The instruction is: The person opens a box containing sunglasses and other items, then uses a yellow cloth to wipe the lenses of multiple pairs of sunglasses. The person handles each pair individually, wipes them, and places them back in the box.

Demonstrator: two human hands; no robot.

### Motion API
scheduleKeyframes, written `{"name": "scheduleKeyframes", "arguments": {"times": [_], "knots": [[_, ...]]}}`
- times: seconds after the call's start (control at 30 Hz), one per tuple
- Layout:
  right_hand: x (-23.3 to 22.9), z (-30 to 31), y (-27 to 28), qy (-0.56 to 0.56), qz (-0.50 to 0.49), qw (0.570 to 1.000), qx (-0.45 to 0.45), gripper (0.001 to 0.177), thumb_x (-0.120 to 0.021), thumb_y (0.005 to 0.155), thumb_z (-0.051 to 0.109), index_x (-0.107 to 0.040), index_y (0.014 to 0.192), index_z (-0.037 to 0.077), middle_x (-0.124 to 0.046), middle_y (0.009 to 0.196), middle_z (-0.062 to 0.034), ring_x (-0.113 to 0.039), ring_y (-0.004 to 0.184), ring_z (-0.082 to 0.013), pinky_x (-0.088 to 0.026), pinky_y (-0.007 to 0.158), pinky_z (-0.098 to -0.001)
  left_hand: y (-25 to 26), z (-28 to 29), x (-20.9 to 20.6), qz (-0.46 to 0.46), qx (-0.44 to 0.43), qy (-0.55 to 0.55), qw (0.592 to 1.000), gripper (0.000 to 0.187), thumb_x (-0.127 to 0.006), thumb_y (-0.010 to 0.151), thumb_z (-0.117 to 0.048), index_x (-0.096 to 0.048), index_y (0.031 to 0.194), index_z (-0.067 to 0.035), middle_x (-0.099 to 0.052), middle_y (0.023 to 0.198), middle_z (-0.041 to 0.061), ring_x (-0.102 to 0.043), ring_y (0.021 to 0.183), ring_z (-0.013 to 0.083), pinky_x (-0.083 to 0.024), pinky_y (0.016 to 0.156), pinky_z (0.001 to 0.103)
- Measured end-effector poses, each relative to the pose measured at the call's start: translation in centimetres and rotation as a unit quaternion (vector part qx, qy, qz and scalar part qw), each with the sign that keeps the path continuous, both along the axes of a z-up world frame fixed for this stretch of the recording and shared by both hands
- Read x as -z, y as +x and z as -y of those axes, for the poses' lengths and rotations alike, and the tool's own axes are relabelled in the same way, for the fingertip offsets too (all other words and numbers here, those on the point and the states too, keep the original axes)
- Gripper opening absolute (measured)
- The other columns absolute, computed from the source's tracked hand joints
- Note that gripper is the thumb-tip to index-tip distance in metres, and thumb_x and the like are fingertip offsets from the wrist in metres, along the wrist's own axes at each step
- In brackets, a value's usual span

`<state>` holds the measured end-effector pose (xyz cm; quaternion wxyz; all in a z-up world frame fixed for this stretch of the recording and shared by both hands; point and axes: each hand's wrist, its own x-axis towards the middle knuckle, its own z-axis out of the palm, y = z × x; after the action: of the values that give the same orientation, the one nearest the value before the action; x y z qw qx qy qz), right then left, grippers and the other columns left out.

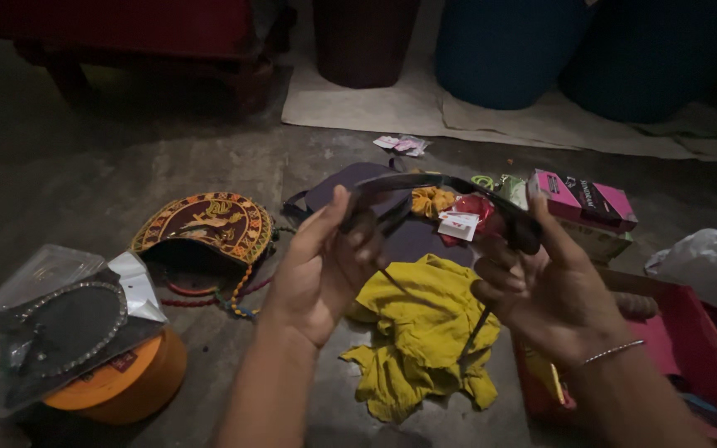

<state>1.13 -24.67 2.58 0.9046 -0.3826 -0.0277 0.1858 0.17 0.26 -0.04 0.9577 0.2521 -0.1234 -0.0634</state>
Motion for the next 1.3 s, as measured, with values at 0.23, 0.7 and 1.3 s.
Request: {"name": "scheduleKeyframes", "arguments": {"times": [0.23, 0.7, 1.3], "knots": [[0.0, 1.6, -0.2, -0.119, -0.007, 0.991, 0.056, 0.048, -0.065, 0.098, 0.049, -0.068, 0.102, 0.002, -0.068, 0.079, -0.0083, -0.043, 0.054, -0.0104, -0.037, 0.053, -0.0261, 0.3, -1.7, -0.5, -0.013, 0.032, 0.191, 0.981, 0.027, -0.063, 0.104, -0.036, -0.063, 0.100, -0.009, -0.060, 0.077, -0.001, -0.050, 0.062, 0.0093, -0.043, 0.059, 0.026], [2.9, 3.9, 0.1, -0.147, 0.219, 0.959, 0.106, 0.031, -0.066, 0.083, 0.025, -0.067, 0.100, -0.001, -0.060, 0.085, -0.0082, -0.056, 0.076, -0.0181, -0.047, 0.070, -0.0271, -0.4, -2.1, -0.8, 0.139, 0.077, 0.349, 0.924, 0.039, -0.062, 0.086, -0.035, -0.077, 0.099, -0.001, -0.075, 0.091, 0.009, -0.067, 0.088, 0.0194, -0.051, 0.089, 0.034], [3.6, 2.5, 1.3, -0.241, 0.300, 0.916, 0.117, 0.040, -0.061, 0.073, 0.023, -0.067, 0.095, -0.010, -0.067, 0.093, -0.0143, -0.061, 0.085, -0.0211, -0.049, 0.082, -0.0264, -1.0, 1.3, -2.6, 0.192, 0.070, 0.530, 0.823, 0.028, -0.082, 0.080, -0.028, -0.075, 0.095, -0.006, -0.076, 0.080, 0.000, -0.071, 0.072, 0.0075, -0.057, 0.066, 0.023]]}}
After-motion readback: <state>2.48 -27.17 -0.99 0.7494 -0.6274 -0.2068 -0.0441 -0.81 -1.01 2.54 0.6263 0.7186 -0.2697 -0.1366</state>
